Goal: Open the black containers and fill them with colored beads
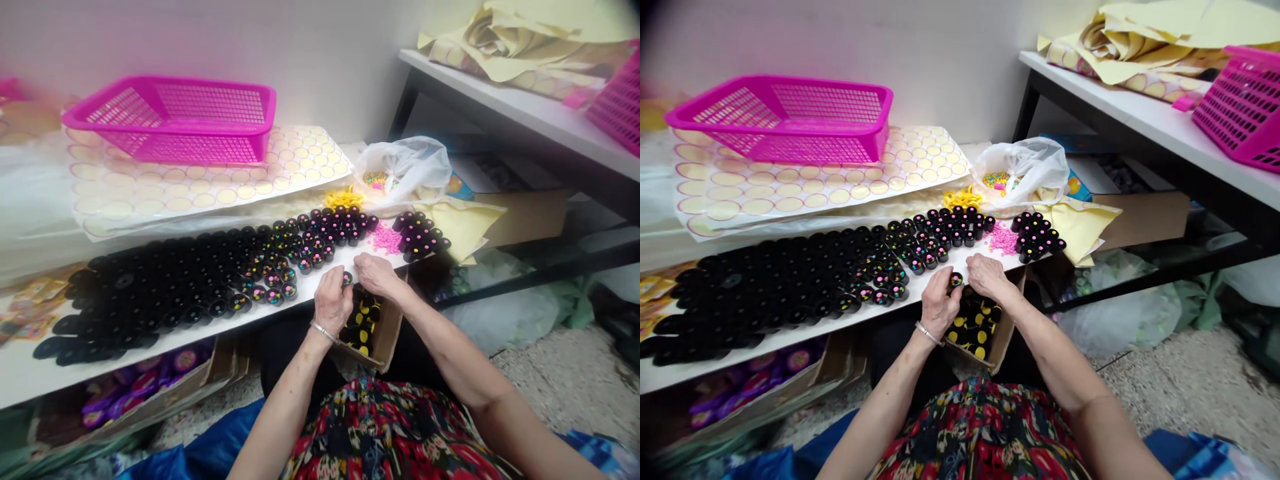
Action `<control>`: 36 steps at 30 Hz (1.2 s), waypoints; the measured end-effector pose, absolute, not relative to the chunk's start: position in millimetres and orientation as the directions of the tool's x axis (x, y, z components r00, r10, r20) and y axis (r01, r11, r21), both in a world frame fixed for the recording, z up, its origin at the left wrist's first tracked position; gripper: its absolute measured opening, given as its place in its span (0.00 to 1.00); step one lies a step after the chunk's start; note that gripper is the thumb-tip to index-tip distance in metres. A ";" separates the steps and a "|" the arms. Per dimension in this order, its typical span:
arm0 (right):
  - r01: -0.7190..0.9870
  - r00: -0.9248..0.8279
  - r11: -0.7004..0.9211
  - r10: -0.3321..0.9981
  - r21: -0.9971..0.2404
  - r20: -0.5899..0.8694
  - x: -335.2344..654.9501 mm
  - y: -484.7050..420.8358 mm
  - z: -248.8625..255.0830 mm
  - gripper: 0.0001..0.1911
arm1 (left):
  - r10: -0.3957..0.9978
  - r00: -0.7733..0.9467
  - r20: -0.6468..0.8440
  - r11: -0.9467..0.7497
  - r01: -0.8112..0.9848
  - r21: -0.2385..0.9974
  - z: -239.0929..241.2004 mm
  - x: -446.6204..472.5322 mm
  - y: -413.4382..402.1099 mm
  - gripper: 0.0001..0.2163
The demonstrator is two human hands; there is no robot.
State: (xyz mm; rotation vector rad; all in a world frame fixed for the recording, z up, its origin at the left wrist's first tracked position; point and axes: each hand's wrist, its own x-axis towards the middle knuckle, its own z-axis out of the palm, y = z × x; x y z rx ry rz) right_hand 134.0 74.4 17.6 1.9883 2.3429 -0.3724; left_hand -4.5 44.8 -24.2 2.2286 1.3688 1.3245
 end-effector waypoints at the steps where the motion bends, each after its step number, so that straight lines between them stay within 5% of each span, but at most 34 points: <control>1: 0.972 -0.181 0.146 0.965 -0.185 -0.192 135.7 77.5 17.9 0.13 | 0.823 0.147 0.549 -0.521 0.582 0.624 -27.1 -2.7 47.0 0.17; 8: 0.895 -0.047 -0.055 0.975 -0.442 -0.216 141.8 87.8 17.3 0.11 | 0.940 0.092 0.330 -0.333 0.474 0.815 -30.0 -0.6 54.8 0.17; 14: 0.866 0.086 -0.159 0.981 -0.475 -0.172 146.2 91.9 9.0 0.10 | 0.953 0.154 0.259 -0.301 0.516 0.801 -28.7 0.9 62.0 0.14; 28: 0.694 0.023 0.042 0.997 -0.719 0.080 157.5 80.6 -4.5 0.09 | 0.974 0.129 0.189 -0.229 0.558 0.798 -30.9 1.5 71.4 0.14; 36: 0.761 0.118 0.112 0.945 -0.640 0.306 158.8 65.4 13.5 0.09 | 0.975 0.102 0.199 -0.220 0.595 0.773 -26.5 3.9 71.1 0.11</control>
